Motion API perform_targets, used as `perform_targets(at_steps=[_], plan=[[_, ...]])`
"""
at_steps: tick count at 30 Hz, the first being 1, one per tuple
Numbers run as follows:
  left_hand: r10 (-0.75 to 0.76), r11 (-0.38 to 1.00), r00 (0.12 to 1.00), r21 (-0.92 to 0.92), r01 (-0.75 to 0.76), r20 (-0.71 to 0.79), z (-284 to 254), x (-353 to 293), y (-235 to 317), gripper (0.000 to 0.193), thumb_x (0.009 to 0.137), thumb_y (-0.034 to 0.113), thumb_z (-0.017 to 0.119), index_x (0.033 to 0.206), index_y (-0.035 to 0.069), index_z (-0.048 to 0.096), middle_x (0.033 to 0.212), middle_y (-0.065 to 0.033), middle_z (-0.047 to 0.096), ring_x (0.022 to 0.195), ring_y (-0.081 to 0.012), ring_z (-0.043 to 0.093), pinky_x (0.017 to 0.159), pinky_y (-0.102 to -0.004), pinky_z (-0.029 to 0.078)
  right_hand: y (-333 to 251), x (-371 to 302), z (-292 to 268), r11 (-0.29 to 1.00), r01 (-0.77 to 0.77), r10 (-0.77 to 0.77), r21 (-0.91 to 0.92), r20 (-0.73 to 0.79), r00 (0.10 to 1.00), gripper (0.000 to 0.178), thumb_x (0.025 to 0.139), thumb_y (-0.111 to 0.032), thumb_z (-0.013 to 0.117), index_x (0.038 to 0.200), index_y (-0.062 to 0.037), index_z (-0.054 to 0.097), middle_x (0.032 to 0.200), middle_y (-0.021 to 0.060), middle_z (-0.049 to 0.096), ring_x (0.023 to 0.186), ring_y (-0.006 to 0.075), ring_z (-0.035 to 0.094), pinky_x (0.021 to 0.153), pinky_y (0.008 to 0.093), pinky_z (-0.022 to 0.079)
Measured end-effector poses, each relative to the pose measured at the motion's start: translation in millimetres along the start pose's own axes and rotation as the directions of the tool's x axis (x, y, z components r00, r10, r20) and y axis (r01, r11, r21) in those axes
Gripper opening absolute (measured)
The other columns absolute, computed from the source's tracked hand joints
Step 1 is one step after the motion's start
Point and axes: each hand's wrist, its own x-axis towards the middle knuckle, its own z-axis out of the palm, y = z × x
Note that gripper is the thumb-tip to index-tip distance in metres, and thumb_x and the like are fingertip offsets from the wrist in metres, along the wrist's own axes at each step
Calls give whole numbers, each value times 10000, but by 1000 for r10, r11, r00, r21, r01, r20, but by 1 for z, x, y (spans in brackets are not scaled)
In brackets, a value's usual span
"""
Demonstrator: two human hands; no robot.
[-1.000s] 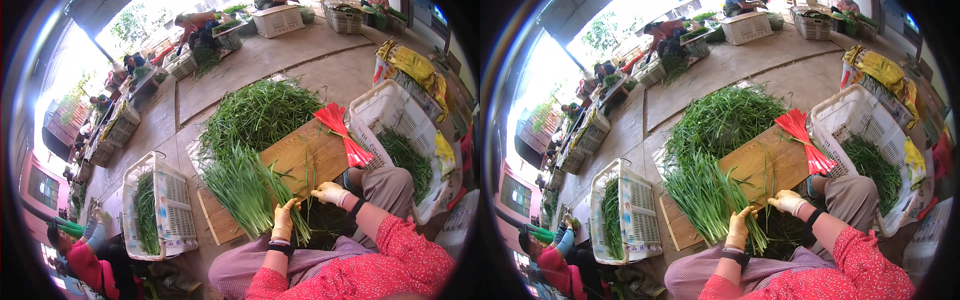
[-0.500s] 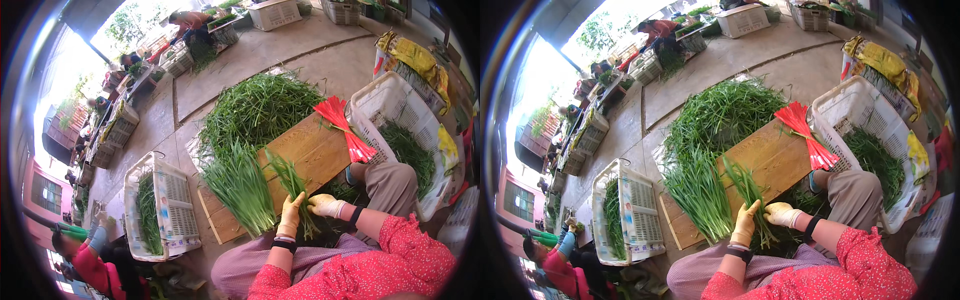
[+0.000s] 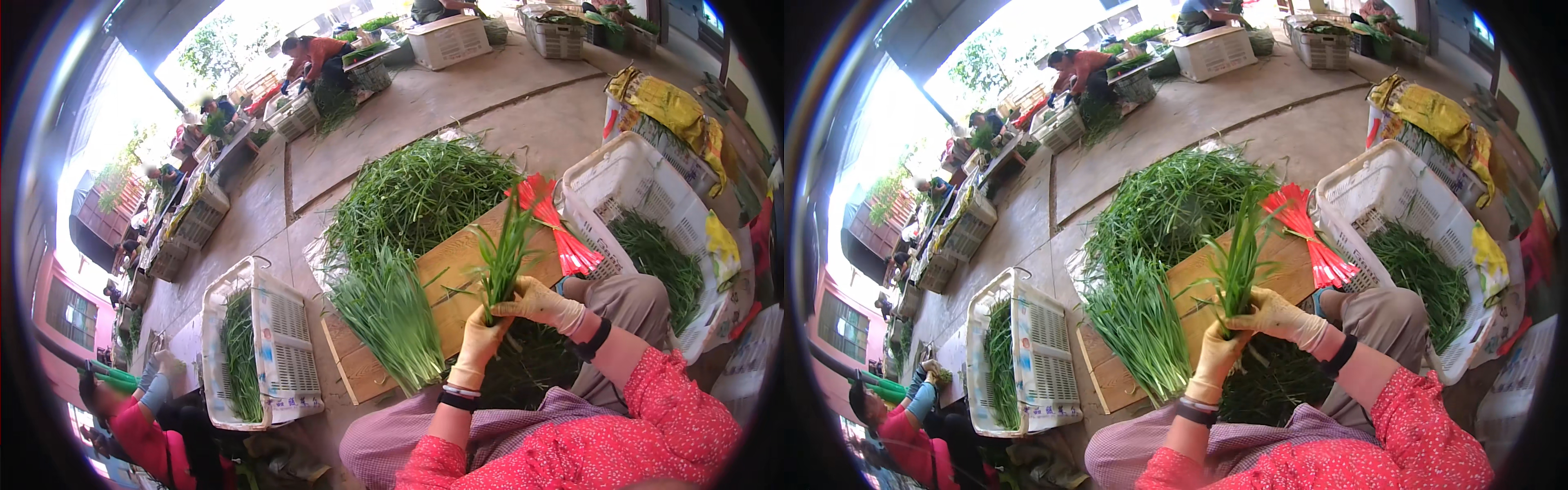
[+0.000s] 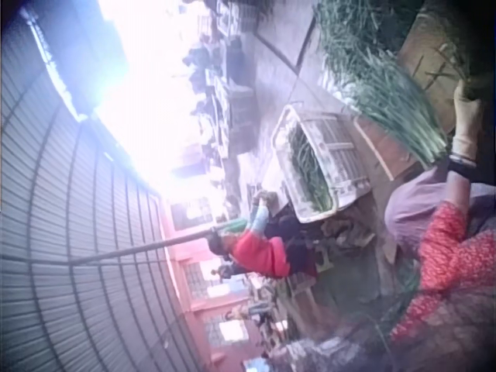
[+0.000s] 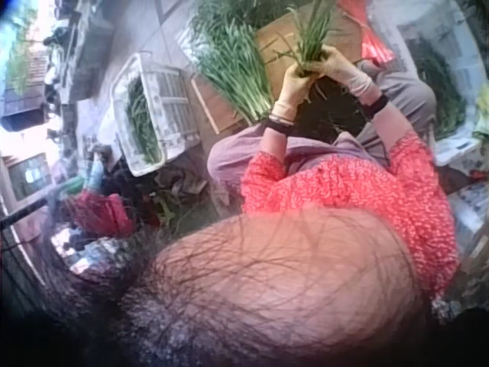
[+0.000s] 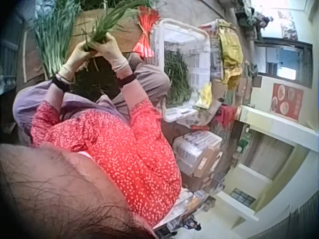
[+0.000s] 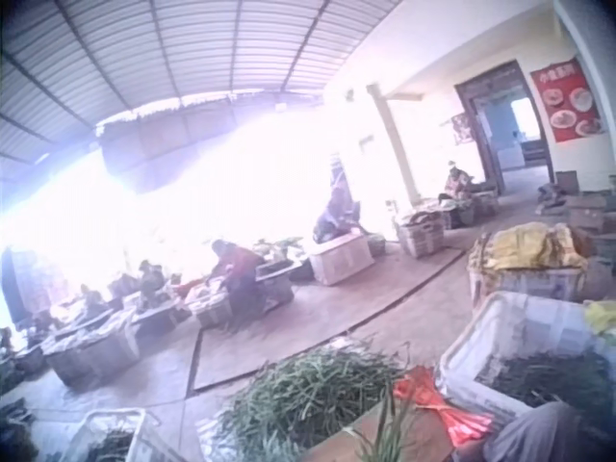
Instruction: The person gathers green leafy vegetables, aligns them into bundles, and ties them with red rubber bands. Bundles are placed into a white plastic basket. The person repeats this process continuously.
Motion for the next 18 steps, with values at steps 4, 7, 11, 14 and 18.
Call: perform_targets(at_steps=[4,7,11,14,18], plan=[[156,967,983,188,-171,95,-4,15,37,340,868,19,760,1191,30,655,1123,-30,701,1003,-123,647,877,-284,535,4,13,7,982,157,-159,106,16,987,387,861,-210,799,1180,-50,652,1103,46,668,1034,141,595,928,351,492],[248,773,956,563,-293,157,-21,24,43,477,785,61,834,1214,30,629,1130,-51,691,1022,-151,646,882,-307,533,9,19,4,901,319,-342,-293,-30,939,425,842,-283,806,1162,-51,651,1098,82,652,1029,214,599,934,391,482],[232,813,972,542,-213,33,-35,24,7,454,772,98,832,1178,23,641,1065,-73,698,975,-172,658,840,-322,533,25,33,11,735,501,-535,-456,64,843,361,880,-295,726,1139,-58,640,1096,151,628,1030,365,592,906,437,484],[61,892,998,450,-41,-30,-31,29,-6,318,828,63,776,1122,20,665,1035,-52,713,929,-153,665,818,-309,542,21,41,15,694,504,-533,-515,103,840,364,890,-314,709,1130,-52,631,1089,168,621,1025,401,589,904,462,482],[130,990,968,-33,-140,-216,-27,23,-13,155,914,36,693,1068,26,690,1004,-31,717,896,-143,662,780,-285,537,24,37,18,861,406,-398,-307,92,913,483,919,-371,710,1265,-57,588,1168,133,646,1128,303,604,978,402,467]])
